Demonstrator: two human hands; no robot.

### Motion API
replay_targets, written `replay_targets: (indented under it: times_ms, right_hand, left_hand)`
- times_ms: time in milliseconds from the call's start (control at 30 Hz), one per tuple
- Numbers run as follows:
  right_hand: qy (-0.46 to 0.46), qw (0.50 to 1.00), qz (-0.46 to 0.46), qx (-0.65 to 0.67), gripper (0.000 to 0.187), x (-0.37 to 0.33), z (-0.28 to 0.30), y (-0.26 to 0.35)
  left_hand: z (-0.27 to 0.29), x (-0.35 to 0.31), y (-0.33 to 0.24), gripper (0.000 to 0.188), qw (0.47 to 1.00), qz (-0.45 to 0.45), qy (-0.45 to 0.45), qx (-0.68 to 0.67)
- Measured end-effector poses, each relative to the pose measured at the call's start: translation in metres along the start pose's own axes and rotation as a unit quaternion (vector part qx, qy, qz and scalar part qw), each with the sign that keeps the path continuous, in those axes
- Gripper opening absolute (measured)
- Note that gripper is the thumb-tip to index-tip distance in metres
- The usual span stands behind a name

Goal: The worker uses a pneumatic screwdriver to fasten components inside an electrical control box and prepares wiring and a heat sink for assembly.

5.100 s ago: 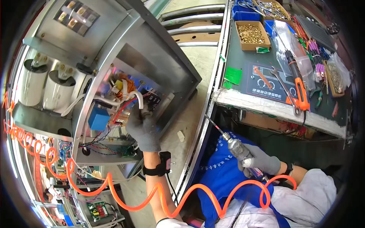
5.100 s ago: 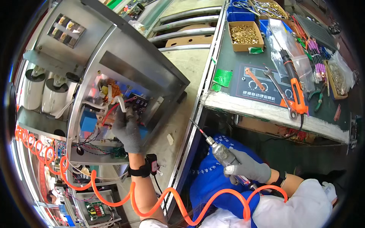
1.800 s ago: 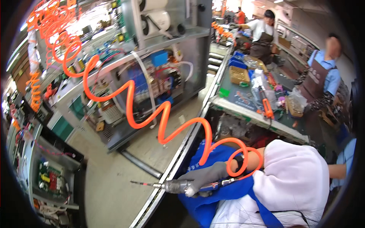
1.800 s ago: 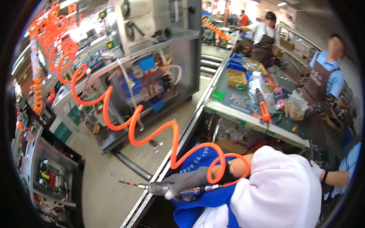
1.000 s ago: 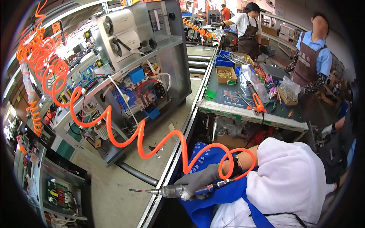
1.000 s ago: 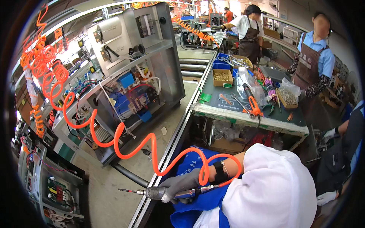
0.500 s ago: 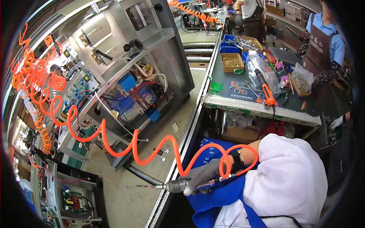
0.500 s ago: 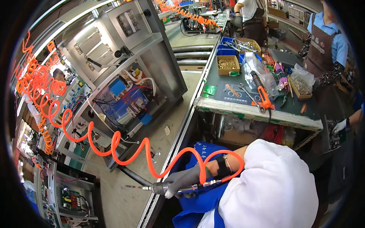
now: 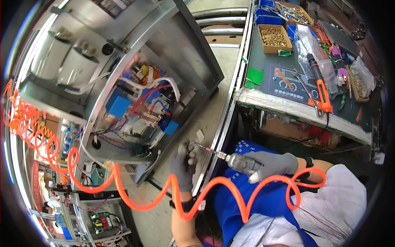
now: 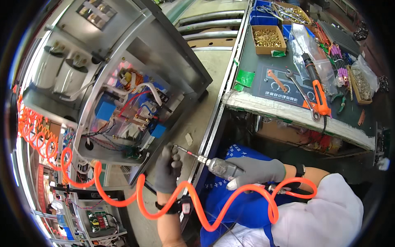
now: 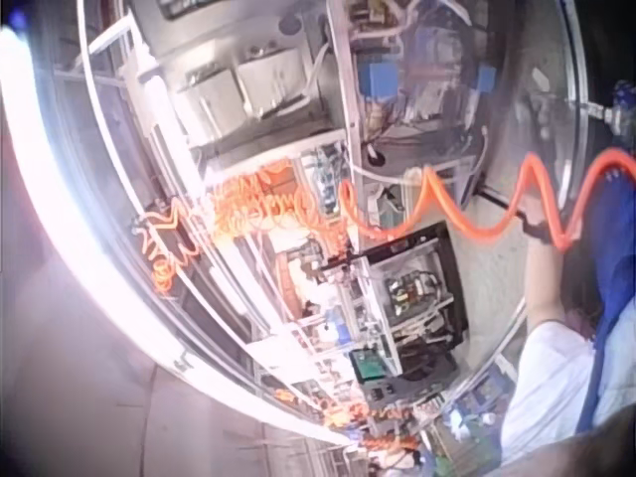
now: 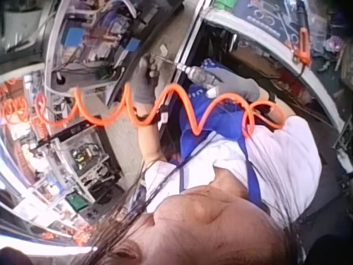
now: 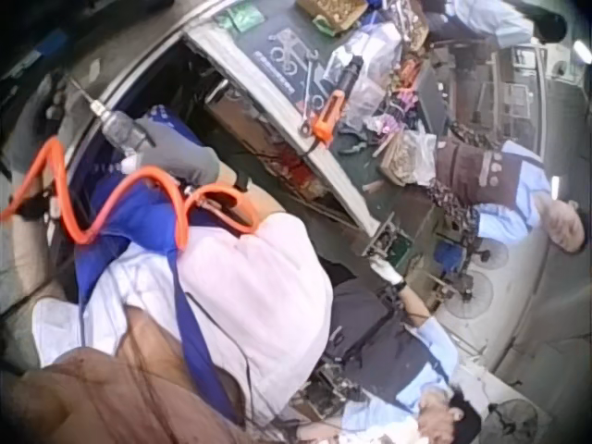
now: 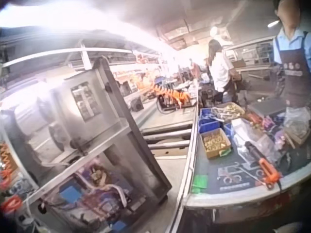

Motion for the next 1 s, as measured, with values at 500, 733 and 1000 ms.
replay_targets:
  times_ms: [500,733,1000]
  right_hand:
    - [0.038,0.986,-0.092,0.132,0.053,0.022,0.058,-0.015]
    - [0.004,0.994,-0.053,0.098,0.052,0.036,0.059,-0.001]
    - [-0.034,0.997,-0.039,0.059,0.052,0.05,0.061,0.005]
  left_hand:
    - [-0.036,0.088,0.01,0.036,0.994,0.056,0.039,0.081]
    - [-0.035,0.098,0.017,0.037,0.991,0.061,0.05,-0.109]
    - [-0.036,0.137,0.05,0.032,0.907,0.061,0.085,-0.408]
Point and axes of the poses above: each hand's wrist, its own x-axis towards the middle knuckle, its own z-axis out of the back of the hand, y = z × x, the point moved 6 cm from there along x, towards the middle knuckle, and after that the axes turned 11 degrees about -x, right-handed, at the moved point
